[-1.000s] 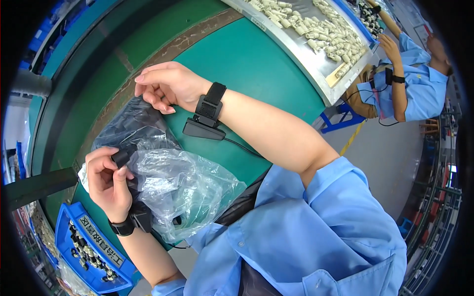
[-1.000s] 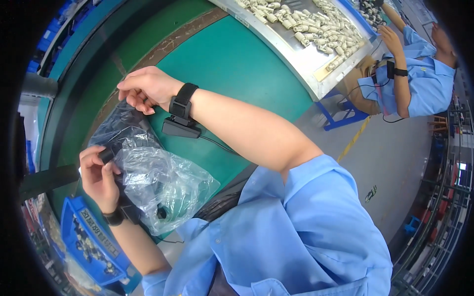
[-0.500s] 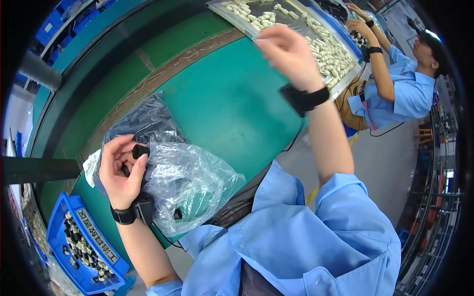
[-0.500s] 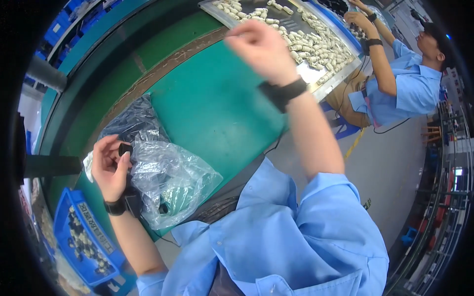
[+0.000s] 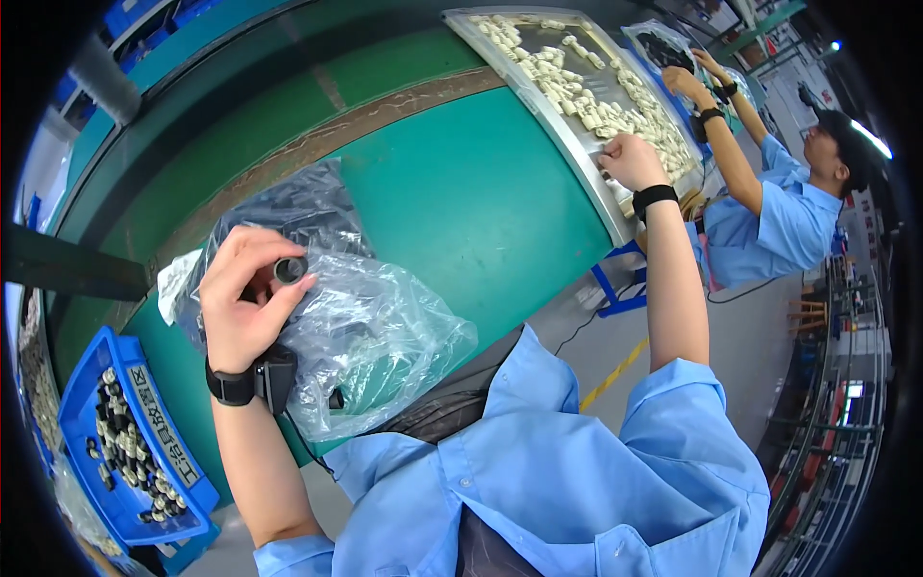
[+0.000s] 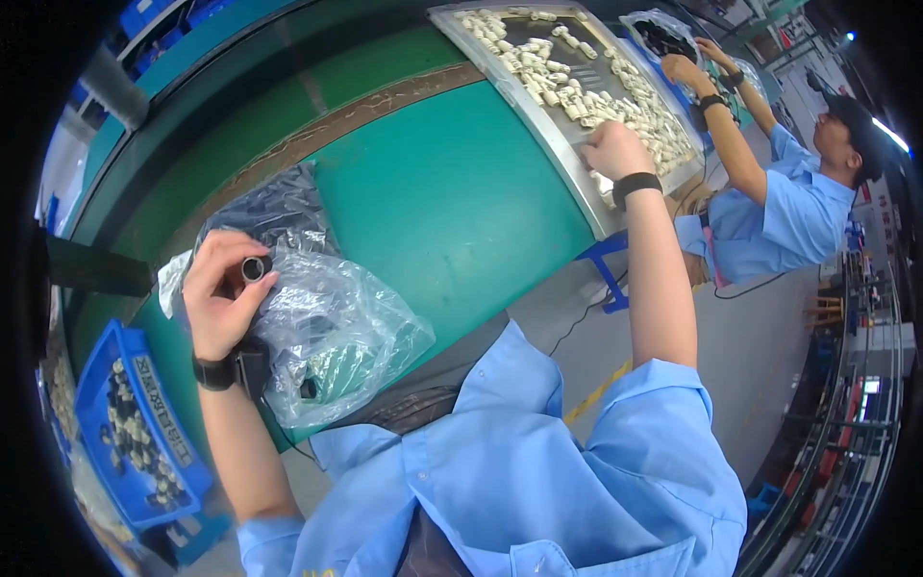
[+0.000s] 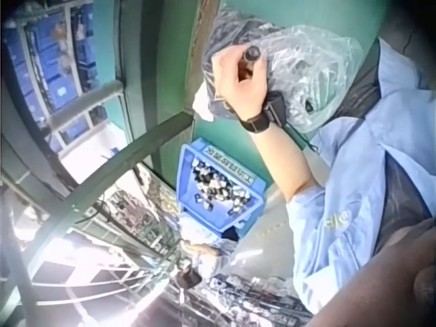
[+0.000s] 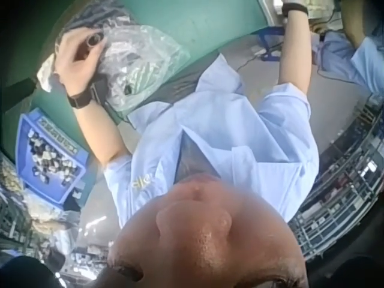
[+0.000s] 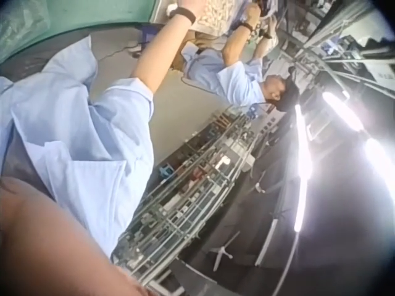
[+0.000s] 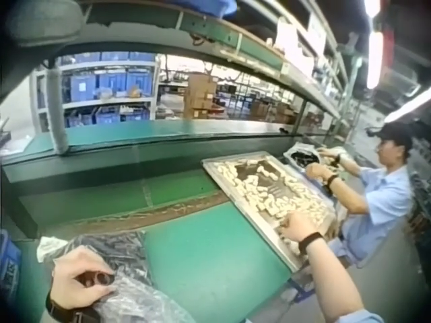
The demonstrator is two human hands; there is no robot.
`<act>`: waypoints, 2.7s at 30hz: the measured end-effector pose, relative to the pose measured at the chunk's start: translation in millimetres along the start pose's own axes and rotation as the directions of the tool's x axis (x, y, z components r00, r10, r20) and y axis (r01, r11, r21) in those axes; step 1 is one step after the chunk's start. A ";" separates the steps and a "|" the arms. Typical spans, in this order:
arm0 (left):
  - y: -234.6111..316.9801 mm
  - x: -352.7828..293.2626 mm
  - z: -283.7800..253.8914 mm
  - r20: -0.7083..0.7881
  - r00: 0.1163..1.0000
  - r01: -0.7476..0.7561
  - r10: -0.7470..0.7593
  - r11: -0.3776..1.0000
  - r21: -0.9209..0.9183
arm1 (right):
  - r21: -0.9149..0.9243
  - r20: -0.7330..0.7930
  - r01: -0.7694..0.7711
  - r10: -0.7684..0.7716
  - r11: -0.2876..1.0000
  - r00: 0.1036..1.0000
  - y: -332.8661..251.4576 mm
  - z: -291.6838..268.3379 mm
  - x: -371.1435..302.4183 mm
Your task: The person picks up a white plastic component and a black rubber ring, fits the ring onto the component, and presses them together by hand. After rotating the assembly, they place it into a blue bin and reach for another set of parts.
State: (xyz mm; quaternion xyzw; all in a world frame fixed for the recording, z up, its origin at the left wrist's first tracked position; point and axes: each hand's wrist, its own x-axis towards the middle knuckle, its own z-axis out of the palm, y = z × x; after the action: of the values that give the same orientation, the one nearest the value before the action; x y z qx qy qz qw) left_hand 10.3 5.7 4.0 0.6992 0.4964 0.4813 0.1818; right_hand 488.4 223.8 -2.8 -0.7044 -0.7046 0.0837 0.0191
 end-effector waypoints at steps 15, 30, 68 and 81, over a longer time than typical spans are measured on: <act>-7.3 -5.2 -6.3 0.010 1.000 -0.011 0.011 0.999 -0.040 | -0.152 -0.195 0.084 -0.114 0.985 0.974 53.3 19.9 40.1; -7.2 -5.7 -6.2 -0.048 0.998 0.034 -0.038 0.997 -0.070 | 0.863 -0.167 0.493 -0.862 0.106 0.478 -301.7 -2.2 -97.7; -17.5 -11.9 -4.1 -0.192 0.981 0.008 -0.033 0.992 -0.129 | 0.733 -0.600 0.576 -0.742 -0.362 0.297 -298.3 52.0 -112.6; -19.5 -12.1 -4.6 -0.170 0.985 -0.012 -0.013 0.989 -0.150 | 0.609 -0.661 0.727 -0.709 -0.317 0.245 -297.1 54.1 -114.5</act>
State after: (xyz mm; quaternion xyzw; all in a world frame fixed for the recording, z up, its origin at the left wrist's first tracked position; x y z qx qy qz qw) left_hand -4.3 2.7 -14.0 0.6397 0.4725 0.5753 0.1911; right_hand 187.4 106.8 -2.6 0.0308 -0.8001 0.4044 0.4420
